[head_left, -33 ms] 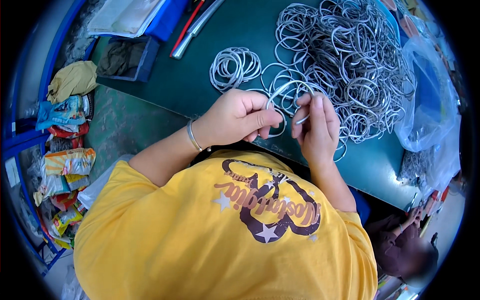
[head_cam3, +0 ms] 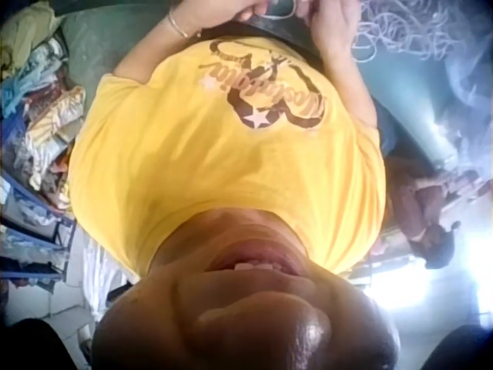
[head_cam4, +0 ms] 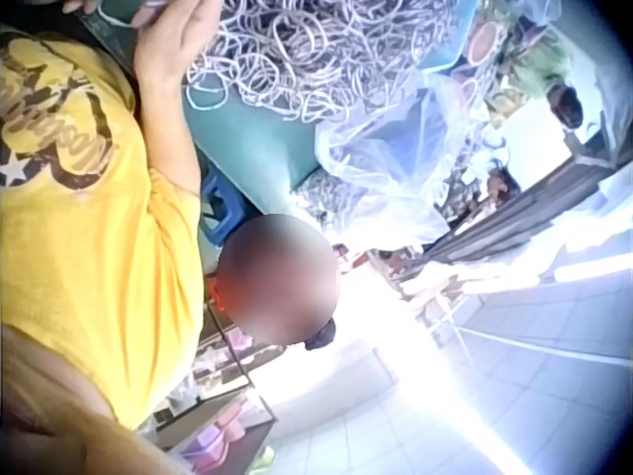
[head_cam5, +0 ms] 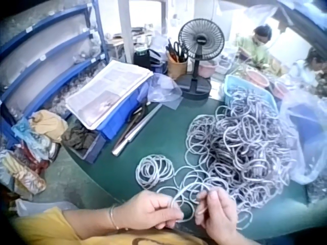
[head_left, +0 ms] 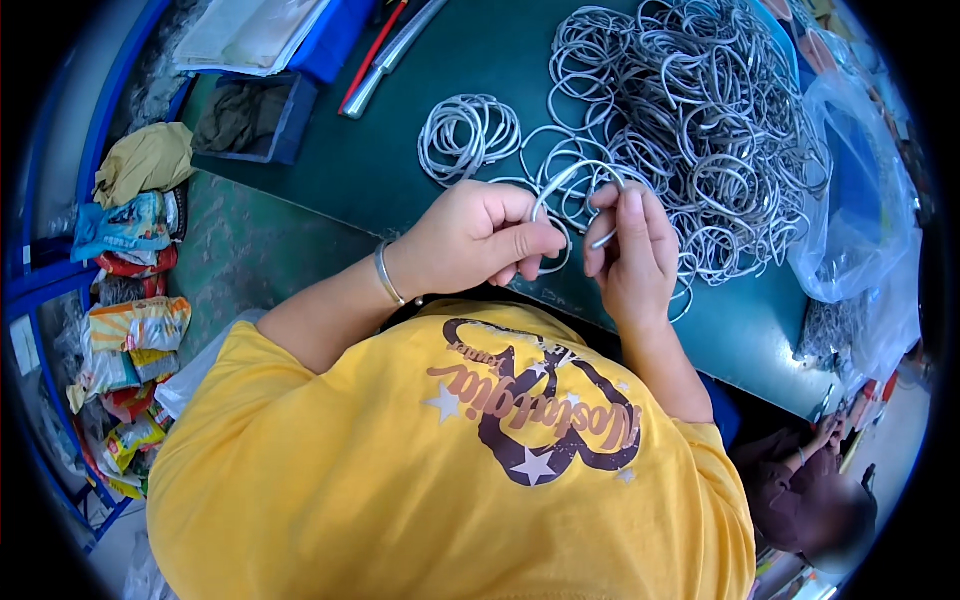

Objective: The person sorts through a large pile of plastic rings, picking them up one by one and grouping them together on the workspace.

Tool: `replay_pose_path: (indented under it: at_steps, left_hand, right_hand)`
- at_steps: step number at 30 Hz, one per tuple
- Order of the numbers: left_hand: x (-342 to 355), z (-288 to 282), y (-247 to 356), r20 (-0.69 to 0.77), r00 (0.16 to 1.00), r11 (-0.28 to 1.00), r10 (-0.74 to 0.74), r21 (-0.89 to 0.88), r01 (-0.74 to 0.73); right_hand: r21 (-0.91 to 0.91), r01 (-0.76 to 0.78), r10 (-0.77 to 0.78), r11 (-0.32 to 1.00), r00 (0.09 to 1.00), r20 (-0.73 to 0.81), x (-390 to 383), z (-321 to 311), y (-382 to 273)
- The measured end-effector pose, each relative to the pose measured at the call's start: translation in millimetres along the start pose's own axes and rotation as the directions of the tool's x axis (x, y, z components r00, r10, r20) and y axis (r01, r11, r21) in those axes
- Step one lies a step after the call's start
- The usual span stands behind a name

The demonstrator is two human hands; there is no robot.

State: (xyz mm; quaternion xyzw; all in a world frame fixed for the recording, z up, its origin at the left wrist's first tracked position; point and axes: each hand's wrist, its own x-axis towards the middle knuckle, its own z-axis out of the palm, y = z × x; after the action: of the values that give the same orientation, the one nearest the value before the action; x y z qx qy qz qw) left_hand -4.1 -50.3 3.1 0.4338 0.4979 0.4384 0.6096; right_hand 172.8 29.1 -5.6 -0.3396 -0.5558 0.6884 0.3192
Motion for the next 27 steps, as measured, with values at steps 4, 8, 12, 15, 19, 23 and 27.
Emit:
replay_pose_path:
  at_steps: [4,8,12,15,19,23,27]
  left_hand:
    - [0,6,2,-0.017,1.0,0.999,0.009,-0.038,-0.01]
    - [1,11,-2,-0.044,0.999,0.998,0.012,-0.057,-0.015]
    - [4,11,-16,-0.062,0.997,0.996,-0.049,-0.08,0.044]
    - [6,10,-23,-0.115,0.993,0.999,-0.031,-0.01,0.03]
    - [12,3,-23,-0.189,0.981,0.999,0.05,0.0,-0.051]
    - [9,-10,-17,-0.159,0.985,0.97,-0.065,-0.242,0.025]
    - [6,-12,-13,-0.032,0.987,0.938,-0.16,-0.315,0.142]
  right_hand:
    - [0.007,0.03,-0.03,1.0,0.999,0.027,4,-1,3]
    - [0.178,-0.169,0.17,0.969,0.985,0.01,1,1,4]
    - [0.192,-0.217,0.219,0.957,0.976,0.008,4,0,2]
    - [0.064,-0.11,0.112,0.992,0.994,-0.017,1,3,7]
    - [-0.269,0.185,-0.189,0.945,0.982,0.012,-7,-2,11]
    - [-0.378,0.339,-0.353,0.862,0.935,0.032,-6,-12,13]
    - [-0.578,0.532,-0.526,0.618,0.827,0.199,-5,-15,13]
